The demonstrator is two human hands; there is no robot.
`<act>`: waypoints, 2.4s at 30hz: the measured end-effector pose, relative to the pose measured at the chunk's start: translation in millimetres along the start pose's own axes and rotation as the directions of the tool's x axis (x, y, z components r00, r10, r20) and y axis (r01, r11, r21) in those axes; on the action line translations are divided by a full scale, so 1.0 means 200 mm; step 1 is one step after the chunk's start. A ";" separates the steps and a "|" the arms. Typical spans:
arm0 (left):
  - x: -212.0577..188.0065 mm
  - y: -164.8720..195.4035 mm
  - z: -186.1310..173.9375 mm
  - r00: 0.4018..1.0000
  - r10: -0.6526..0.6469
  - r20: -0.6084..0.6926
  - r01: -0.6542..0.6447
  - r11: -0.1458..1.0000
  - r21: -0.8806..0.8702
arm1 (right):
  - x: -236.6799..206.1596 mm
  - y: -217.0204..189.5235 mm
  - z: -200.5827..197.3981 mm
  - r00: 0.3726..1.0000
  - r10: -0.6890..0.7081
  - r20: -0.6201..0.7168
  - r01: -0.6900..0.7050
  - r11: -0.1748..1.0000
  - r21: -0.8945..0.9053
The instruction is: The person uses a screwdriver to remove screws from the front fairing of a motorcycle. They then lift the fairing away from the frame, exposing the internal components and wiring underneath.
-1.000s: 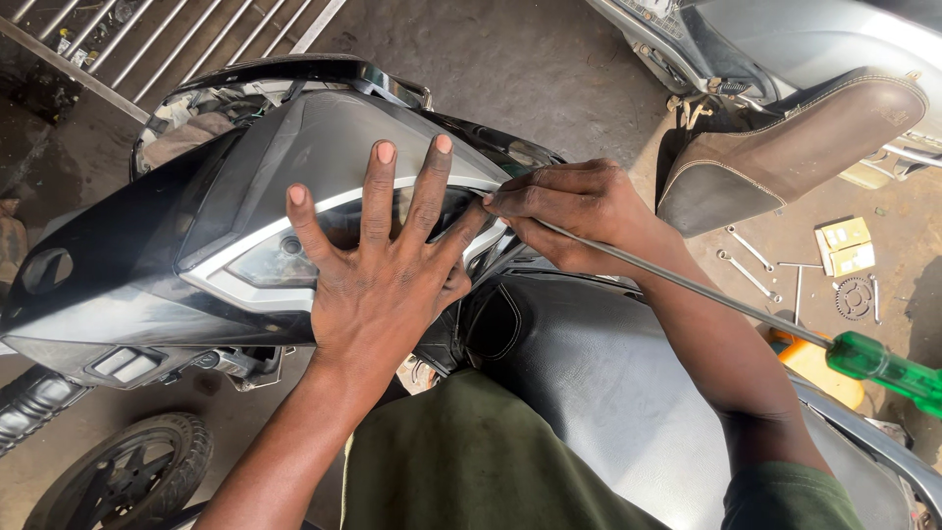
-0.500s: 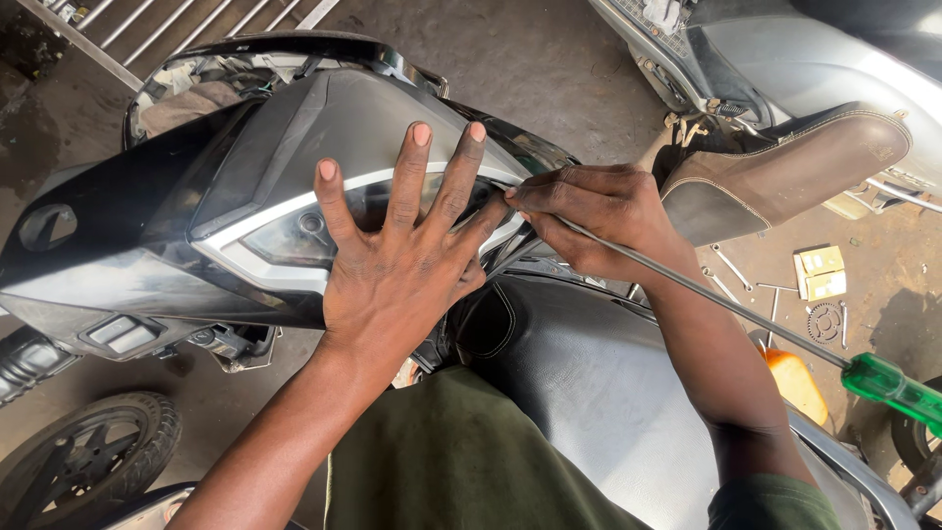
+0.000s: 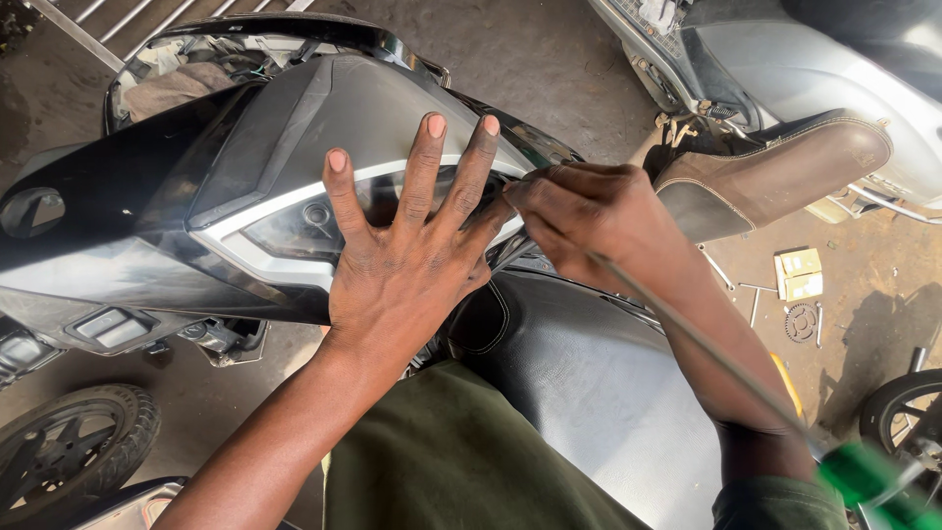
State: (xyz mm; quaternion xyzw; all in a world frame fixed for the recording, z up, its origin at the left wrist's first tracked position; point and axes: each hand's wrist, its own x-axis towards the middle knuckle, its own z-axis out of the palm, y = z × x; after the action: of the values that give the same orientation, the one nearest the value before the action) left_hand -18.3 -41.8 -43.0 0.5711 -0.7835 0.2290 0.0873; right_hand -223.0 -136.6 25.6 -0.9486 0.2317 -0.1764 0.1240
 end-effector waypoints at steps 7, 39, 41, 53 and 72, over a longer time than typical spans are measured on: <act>0.00 0.01 -0.04 0.992 0.021 0.122 -0.012 0.997 -0.071 | 0.02 -0.08 0.03 0.996 -0.034 0.078 0.049 0.979 -0.195; 0.02 0.00 -0.03 0.999 0.004 0.045 0.001 0.993 -0.116 | -0.06 0.08 0.02 0.996 -0.020 -0.091 0.034 0.987 0.157; 0.01 0.01 -0.02 0.998 0.007 0.057 0.000 0.994 -0.112 | -0.05 0.08 0.01 0.995 -0.058 -0.076 0.067 0.990 0.125; 0.02 0.00 -0.02 0.999 0.006 0.050 -0.001 0.995 -0.099 | -0.01 0.01 0.01 0.995 0.095 0.027 -0.096 0.993 0.067; 0.00 0.00 -0.08 1.000 0.019 0.005 -0.018 0.988 -0.153 | -0.31 0.05 0.07 0.906 0.351 -0.236 -0.217 0.865 0.452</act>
State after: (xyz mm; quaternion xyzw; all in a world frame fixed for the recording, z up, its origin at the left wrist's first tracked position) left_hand -20.3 -35.0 -28.1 0.5562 -0.8041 0.1674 0.1262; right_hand -271.8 -113.4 -8.0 -0.8153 0.3442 -0.3478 0.3096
